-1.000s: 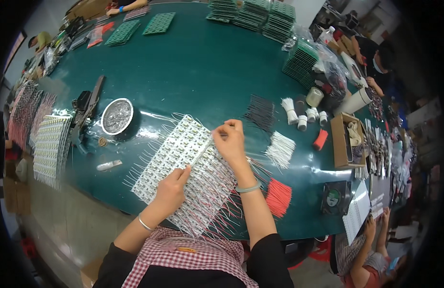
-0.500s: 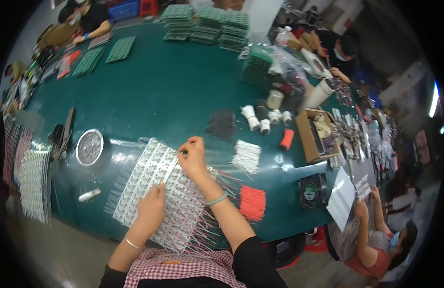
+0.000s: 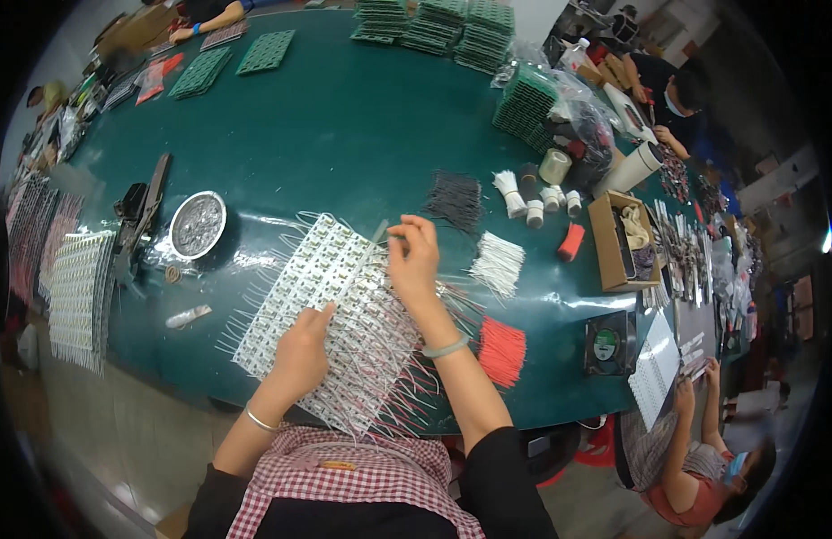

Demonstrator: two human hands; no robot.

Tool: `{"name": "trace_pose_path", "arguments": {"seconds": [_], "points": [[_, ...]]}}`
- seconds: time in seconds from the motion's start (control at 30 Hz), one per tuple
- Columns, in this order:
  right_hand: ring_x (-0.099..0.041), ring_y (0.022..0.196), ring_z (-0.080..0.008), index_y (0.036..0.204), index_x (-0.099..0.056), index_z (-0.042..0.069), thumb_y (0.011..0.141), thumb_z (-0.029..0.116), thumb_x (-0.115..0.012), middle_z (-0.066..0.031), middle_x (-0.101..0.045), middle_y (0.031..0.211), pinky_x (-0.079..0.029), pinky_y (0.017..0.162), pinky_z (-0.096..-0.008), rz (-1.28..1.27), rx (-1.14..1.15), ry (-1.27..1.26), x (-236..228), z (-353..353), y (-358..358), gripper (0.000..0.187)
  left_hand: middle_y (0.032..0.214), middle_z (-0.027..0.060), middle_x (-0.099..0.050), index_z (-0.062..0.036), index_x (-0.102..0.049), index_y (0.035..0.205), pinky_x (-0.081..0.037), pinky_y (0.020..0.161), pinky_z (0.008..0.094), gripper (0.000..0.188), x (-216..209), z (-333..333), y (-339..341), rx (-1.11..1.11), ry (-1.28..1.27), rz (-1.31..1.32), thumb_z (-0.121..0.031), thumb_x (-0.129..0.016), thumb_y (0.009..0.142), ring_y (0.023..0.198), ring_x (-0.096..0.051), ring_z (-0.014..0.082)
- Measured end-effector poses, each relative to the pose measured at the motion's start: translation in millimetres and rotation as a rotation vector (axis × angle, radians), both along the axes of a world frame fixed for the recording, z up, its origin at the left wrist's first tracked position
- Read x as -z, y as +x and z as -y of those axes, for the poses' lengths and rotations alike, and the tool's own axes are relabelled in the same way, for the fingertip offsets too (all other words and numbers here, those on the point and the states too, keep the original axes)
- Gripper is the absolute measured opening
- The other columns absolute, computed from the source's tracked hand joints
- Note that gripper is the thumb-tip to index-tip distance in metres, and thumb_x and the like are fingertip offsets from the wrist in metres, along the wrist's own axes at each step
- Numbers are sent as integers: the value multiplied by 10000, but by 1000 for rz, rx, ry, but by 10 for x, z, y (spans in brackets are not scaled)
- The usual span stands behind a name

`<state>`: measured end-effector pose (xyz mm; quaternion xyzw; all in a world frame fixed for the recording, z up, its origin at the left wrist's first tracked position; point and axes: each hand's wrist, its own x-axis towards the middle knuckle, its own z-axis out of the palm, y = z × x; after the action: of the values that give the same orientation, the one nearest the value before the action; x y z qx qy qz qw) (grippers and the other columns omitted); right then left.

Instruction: The person uses a soldering iron to attach red and white wires to a grid of LED modules on a green workbench. They repeatedly pick up wires, position them on the modules, and apply the soldering iron to secure the connections. The person works methodically across the LED grid, handling the wires and tool with both hands.

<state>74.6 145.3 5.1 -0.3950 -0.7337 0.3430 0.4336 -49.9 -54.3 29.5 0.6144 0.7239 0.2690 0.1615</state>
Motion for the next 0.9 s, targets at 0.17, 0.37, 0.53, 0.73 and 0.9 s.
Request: {"name": "trace_pose_path", "arguments": {"seconds": [0.17,0.37,0.53,0.73,0.9], "points": [[-566,1122,-357,1060,-649,-3,851,-53,-569,-173,-618,1167,-469,964,-432,232,-289,380,-96,371,136,230,1041,187,-586,49,-513,1336,-527,671,423,588,48,262,-299,-178,235,-29,118,-549,753,812,-633,375],[-444,1357,-324,1265,-603,-1,902,135,-635,-128,-554,1386,-354,1128,-484,552,-423,353,-71,758,322,389,1062,161,-594,37,-512,1355,-537,663,403,639,148,335,-729,-385,150,-324,118,-573,724,851,-650,356],[-455,1343,-334,1258,-604,-9,909,124,-629,-134,-558,1375,-351,1127,-493,496,-430,360,-11,761,356,374,1075,144,-594,7,-525,1358,-537,696,400,615,291,320,-935,-432,-32,-410,71,-583,749,903,-643,337],[-458,1339,-355,1223,-613,-26,903,71,-619,-170,-562,1354,-348,1132,-489,408,-427,329,59,707,428,334,1005,119,-619,-23,-566,1318,-531,732,426,517,294,254,-948,-447,-5,-496,16,-559,802,944,-620,324],[-550,1187,-345,1146,-640,-11,842,-13,-645,-156,-606,1227,-445,1009,-437,227,-81,353,-263,509,709,304,1076,122,-659,-29,-596,1289,-529,758,408,395,231,288,-1101,-479,-64,-513,-23,-553,896,957,-627,327]]}}
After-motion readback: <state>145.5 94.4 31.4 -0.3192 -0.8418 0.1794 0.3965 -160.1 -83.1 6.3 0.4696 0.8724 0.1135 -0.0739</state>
